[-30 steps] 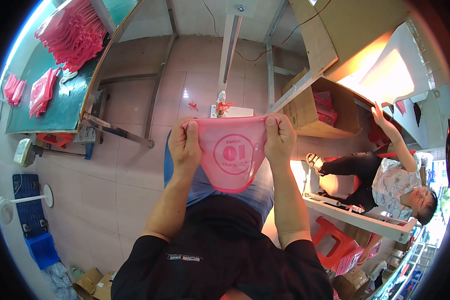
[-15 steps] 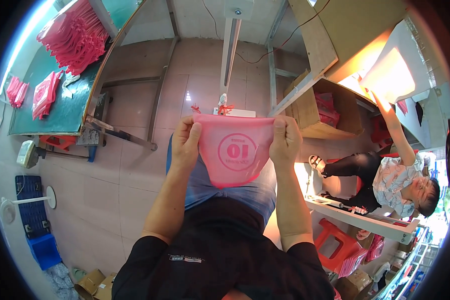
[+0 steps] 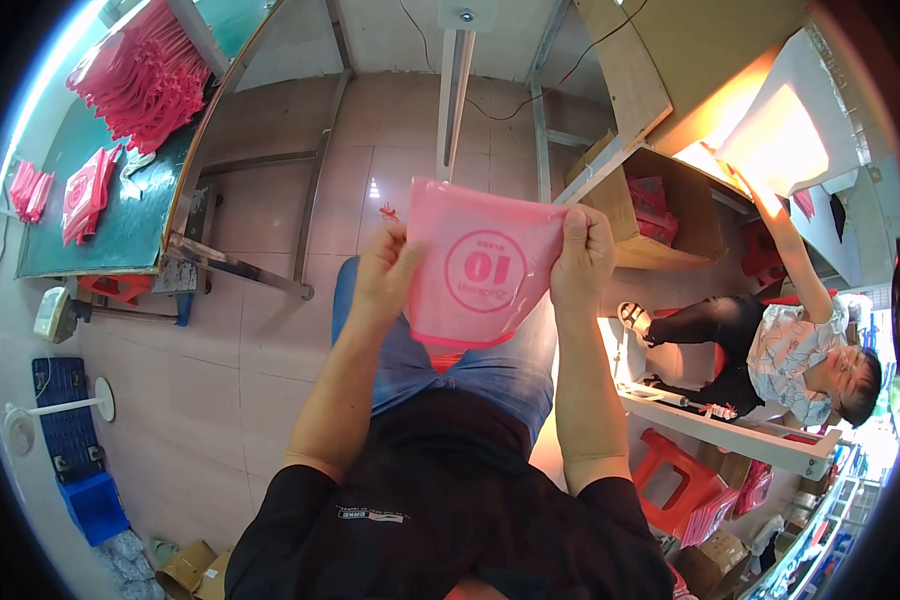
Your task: Wrapping small pink garments or fabric items into packaging.
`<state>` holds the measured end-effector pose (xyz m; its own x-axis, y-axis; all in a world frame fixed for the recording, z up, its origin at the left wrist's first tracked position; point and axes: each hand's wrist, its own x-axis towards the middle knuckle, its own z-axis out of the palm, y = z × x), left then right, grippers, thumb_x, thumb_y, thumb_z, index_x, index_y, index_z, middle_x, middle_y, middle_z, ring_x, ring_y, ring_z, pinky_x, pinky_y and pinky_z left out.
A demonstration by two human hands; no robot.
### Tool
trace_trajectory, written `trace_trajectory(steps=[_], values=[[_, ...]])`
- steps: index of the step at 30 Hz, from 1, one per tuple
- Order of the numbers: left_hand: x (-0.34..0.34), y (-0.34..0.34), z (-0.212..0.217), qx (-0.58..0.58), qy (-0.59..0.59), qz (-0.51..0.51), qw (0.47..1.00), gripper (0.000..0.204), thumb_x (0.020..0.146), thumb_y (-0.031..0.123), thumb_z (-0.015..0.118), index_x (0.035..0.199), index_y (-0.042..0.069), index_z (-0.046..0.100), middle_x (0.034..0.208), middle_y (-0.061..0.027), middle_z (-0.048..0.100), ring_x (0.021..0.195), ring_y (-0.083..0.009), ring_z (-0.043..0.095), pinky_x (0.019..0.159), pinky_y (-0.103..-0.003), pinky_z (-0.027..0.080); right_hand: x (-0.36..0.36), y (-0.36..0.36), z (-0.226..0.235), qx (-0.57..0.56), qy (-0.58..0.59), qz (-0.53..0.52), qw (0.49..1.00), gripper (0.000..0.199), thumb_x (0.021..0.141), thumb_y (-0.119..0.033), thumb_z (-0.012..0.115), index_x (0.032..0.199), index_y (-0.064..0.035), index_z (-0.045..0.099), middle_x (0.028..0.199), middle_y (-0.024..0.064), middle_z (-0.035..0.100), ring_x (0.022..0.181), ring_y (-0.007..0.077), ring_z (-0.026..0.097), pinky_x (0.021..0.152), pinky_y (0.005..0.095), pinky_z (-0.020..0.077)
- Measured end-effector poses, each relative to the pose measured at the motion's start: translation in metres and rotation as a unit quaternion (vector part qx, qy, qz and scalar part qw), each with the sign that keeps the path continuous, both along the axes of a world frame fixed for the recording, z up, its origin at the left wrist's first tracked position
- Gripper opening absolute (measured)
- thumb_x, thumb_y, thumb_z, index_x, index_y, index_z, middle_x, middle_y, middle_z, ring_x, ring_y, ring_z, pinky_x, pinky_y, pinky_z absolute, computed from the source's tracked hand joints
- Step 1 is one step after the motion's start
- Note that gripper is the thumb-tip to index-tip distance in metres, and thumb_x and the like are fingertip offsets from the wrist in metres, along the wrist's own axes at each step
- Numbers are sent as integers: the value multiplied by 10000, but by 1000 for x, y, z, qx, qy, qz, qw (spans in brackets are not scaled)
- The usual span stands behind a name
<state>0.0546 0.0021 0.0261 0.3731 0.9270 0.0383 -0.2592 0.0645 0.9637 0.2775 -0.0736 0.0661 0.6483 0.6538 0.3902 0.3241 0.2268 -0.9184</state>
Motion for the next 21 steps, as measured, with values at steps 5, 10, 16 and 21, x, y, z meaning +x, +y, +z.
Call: trace_trajectory(steps=[5, 10, 16, 21], values=[[-10, 3, -15, 7, -14, 86, 996, 143, 1008, 151, 566, 1102, 47, 593, 1009, -9, 637, 902, -51, 562, 808, -210, 466, -10, -13, -21, 7, 242, 190, 951, 263, 983, -228, 616, 1151, -27, 602, 950, -13, 602, 838, 69, 541, 758, 219, 444], [-8, -1, -11, -17, -33, 40, 999, 168, 1004, 135, 567, 1139, 43, 602, 1013, -8, 650, 913, -64, 578, 816, -216, 474, -18, -14, -21, -91, 52, 131, 986, 215, 962, -195, 643, 1079, -17, 612, 904, -27, 593, 792, 72, 522, 711, 236, 444], [-11, -3, -25, 111, 126, 91, 981, 154, 980, 138, 612, 1086, 29, 586, 871, 14, 617, 787, -53, 538, 719, -224, 470, -16, -7, -22, -92, 19, 77, 993, 213, 970, -231, 642, 945, -20, 622, 775, -42, 536, 726, 61, 455, 646, 239, 408], [-6, -15, -21, -26, 13, 16, 999, 131, 1008, 155, 569, 1047, 35, 607, 928, 3, 643, 804, -37, 562, 730, -194, 472, -12, -12, -28, -72, 33, 52, 995, 246, 981, -256, 628, 907, -23, 602, 734, -45, 497, 701, 58, 433, 620, 238, 392]])
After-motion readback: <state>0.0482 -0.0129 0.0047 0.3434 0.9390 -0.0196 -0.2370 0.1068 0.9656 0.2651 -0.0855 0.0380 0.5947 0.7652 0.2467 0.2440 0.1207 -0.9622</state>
